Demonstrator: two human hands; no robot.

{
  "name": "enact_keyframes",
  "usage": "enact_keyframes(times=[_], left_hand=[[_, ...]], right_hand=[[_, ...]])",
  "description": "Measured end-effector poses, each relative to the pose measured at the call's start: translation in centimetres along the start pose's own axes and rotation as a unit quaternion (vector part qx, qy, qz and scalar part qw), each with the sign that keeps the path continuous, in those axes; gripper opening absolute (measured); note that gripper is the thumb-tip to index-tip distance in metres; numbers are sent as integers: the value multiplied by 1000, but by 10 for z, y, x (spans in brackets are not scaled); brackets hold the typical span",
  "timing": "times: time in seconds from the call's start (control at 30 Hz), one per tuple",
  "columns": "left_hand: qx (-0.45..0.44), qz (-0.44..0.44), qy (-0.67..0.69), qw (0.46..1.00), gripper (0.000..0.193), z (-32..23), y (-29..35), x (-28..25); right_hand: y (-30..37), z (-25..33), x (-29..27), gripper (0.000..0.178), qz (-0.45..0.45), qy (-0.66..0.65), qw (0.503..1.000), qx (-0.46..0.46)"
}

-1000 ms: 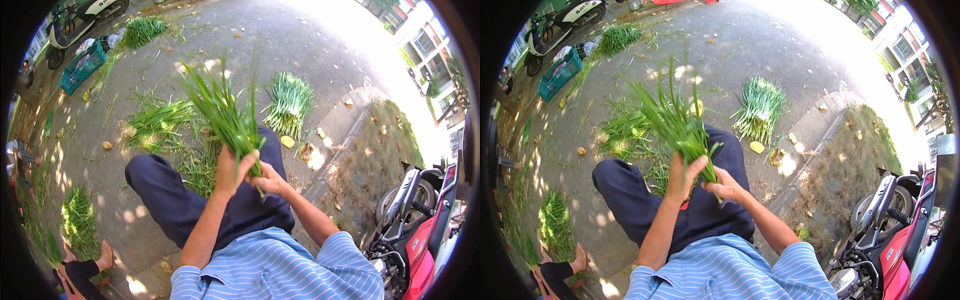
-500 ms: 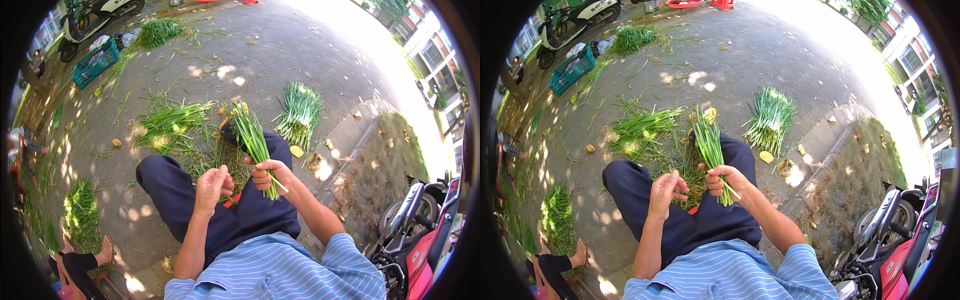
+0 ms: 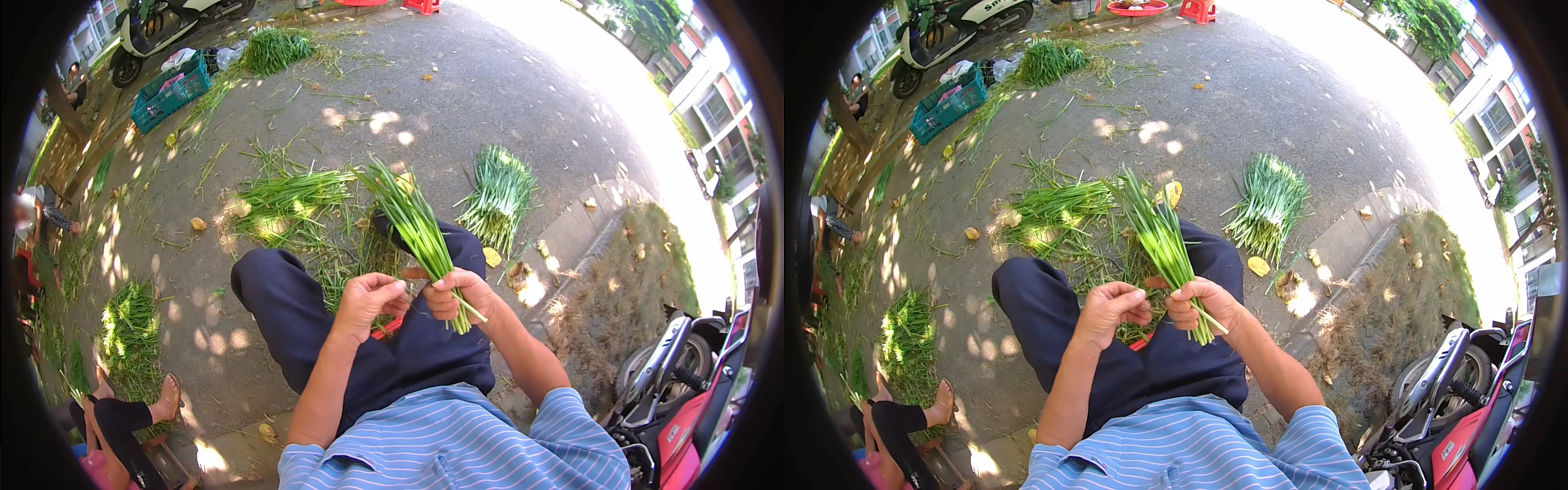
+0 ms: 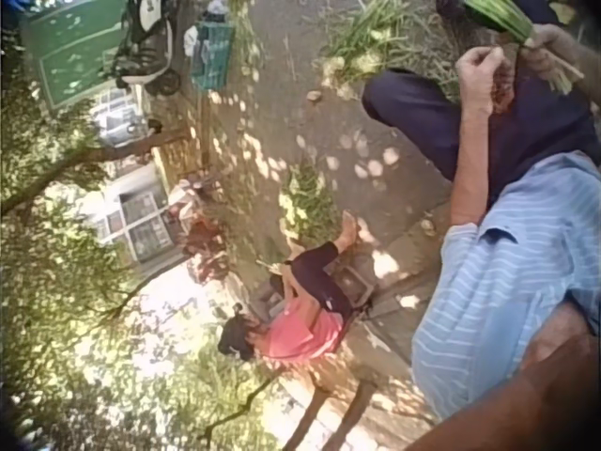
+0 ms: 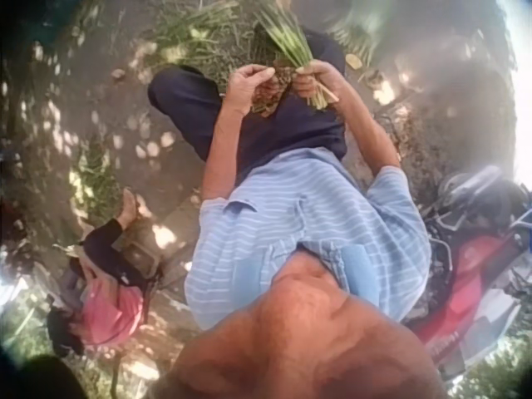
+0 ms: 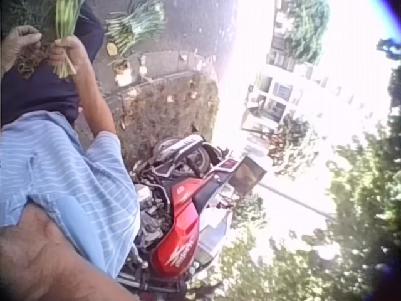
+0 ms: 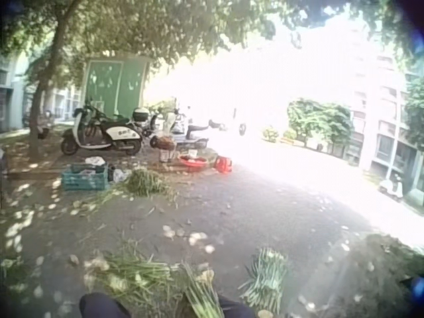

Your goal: The person sits on a low stool and bundles long green vegetables by hand. They gather stalks, align them, and tie them into neat bunches using a thin strip of vegetable material, placing the finished bundles on the ground.

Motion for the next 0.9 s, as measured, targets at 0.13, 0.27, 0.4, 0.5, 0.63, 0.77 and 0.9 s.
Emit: enact_keyframes(times=[0.13,0.27,0.4,0.5,0.63,0.77,0.9], left_hand=[[53,-60,30,996,11,-25,4,-33],[64,-68,27,995,11,-44,6,-60],[119,-119,-53,984,11,-60,11,-90],[160,-162,-95,969,9,-78,14,-101],[201,-157,-59,965,11,-93,19,-108],[191,-104,-39,975,12,-107,26,-101],[189,-22,-27,981,13,-118,31,-95]], right_hand=[[5,5,3,51,31,-33,999,7],[10,15,-1,48,8,-13,1000,-22],[15,24,7,44,20,-15,999,-31],[20,32,9,43,38,-5,998,-47],[24,36,10,44,43,-7,997,-57],[25,37,9,43,25,-7,997,-68],[27,36,9,40,12,7,997,-77]])
Point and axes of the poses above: each hand's wrist, its own y-axis away from the middle knuckle, its own x-axis out of the palm, z = x × y, the point moved 5 cm from there along -y, towards the middle knuckle, and after that the axes turned 5 degrees about x, right-handed, at the moved point
